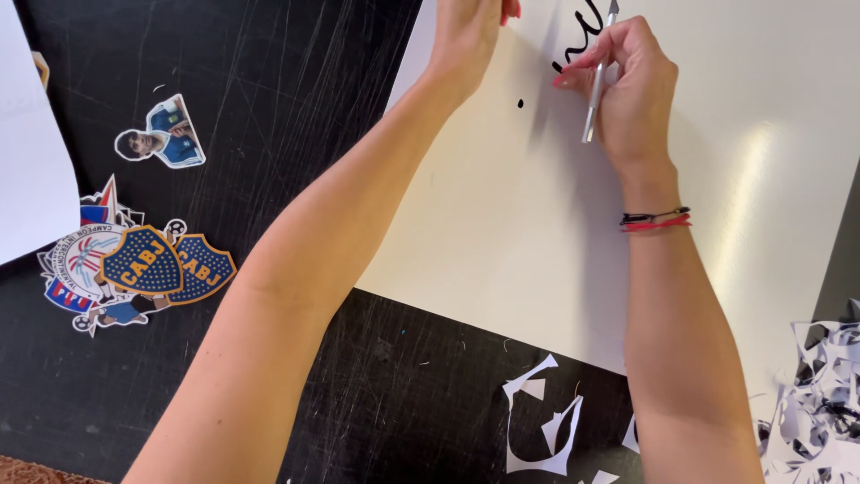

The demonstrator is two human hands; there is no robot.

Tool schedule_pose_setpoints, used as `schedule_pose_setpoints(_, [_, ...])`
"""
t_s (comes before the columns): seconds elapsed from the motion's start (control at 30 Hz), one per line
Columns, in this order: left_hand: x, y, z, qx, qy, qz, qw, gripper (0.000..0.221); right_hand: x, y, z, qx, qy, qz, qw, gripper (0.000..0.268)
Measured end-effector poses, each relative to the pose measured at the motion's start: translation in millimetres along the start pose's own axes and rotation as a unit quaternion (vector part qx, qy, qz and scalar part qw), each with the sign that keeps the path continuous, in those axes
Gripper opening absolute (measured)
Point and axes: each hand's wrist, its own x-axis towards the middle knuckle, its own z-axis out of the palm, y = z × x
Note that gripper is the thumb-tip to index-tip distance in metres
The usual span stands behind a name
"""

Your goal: Removing excess vinyl from a cut-out design using a weeding tool

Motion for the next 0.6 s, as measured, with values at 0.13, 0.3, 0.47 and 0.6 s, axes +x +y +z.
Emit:
schedule_pose_setpoints(0.13, [-2,-2,5,0.024,-0.032,0.026,0.999,0.033,4,17,1,-0.338,-0.002,-0.152,0.929,0.045])
schedule_pose_setpoints(0.3, [0,0,11,0.028,-0.041,0.038,0.998,0.030,5,-2,11,-0.409,-0.035,-0.085,0.908,0.049])
schedule_pose_setpoints(0.47, [-1,2,14,0.035,-0.052,0.049,0.997,0.028,7,7,12,-0.425,-0.025,-0.086,0.901,0.046])
schedule_pose_setpoints(0.6, [-1,2,16,0.040,-0.062,0.062,0.995,0.027,22,-2,17,-0.266,0.127,0.063,0.954,0.021])
